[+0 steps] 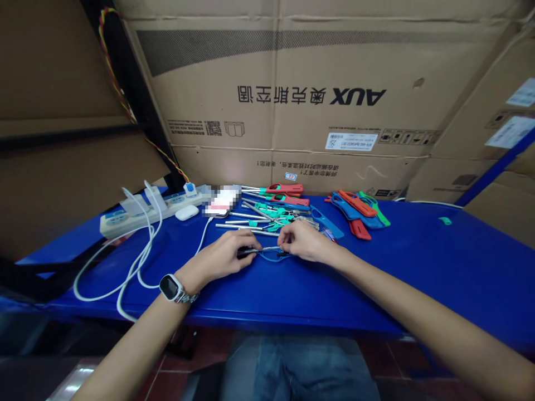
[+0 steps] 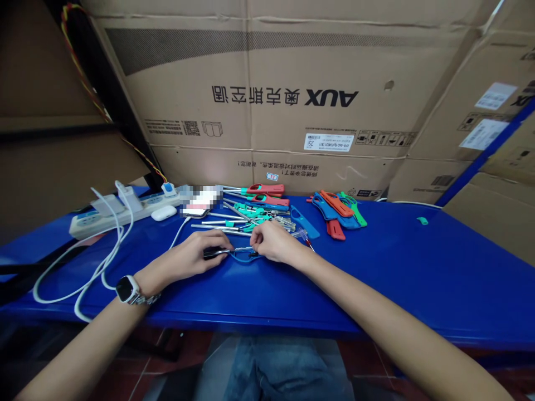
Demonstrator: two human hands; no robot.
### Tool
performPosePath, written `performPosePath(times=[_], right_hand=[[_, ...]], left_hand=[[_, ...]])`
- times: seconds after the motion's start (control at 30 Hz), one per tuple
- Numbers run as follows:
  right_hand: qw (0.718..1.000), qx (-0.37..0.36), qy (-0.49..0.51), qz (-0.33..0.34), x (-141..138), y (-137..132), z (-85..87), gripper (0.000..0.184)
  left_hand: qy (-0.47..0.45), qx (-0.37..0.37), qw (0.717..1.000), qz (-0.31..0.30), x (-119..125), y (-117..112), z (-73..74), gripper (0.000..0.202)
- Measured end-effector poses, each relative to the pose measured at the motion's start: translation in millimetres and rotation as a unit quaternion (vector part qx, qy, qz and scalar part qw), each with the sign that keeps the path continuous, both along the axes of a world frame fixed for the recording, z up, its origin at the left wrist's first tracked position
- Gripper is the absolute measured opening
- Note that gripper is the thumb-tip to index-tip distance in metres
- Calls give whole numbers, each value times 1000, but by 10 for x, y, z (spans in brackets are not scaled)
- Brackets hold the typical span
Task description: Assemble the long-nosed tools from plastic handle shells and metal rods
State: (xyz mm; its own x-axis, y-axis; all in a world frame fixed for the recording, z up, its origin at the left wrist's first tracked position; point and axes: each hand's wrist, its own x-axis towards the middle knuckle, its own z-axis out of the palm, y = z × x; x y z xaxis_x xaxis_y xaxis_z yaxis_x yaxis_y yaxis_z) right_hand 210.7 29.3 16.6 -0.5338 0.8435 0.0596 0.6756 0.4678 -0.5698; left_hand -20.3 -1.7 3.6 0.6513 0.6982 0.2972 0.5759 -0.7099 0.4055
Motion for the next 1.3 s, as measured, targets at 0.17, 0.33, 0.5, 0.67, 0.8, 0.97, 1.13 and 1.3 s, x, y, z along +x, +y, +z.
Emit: performPosePath(times=[0.17, 0.33, 0.5, 0.67, 0.8, 0.97, 1.13, 1.3], right_hand=[[1000, -5, 1, -10, 9, -5, 0, 15], [1000, -11, 8, -12, 19, -2, -10, 15], [1000, -19, 8, -17, 22, -2, -13, 14], [1000, -20, 13, -14, 33, 2, -24, 13], [1000, -16, 17, -8, 41, 18, -43, 13], [1000, -15, 21, -8, 37, 19, -56, 13], [1000, -12, 19, -2, 43, 18, -53, 14], [1000, -15, 16, 12, 55, 39, -50, 13]], left_hand=[[-18, -15, 1000, -9, -12, -1, 19, 20], [-15, -35, 999, 4, -20, -4, 21, 21], [-16, -34, 999, 9, -15, -26, 19, 20], [-6, -36, 998, 41, -37, -49, 12, 27], [-5, -39, 999, 28, -55, -32, 15, 26], [-16, -42, 999, 26, -55, -19, 20, 22], [-38, -50, 998, 25, -50, 18, -14, 19], [-57, -70, 996, 21, -49, 75, -53, 15]])
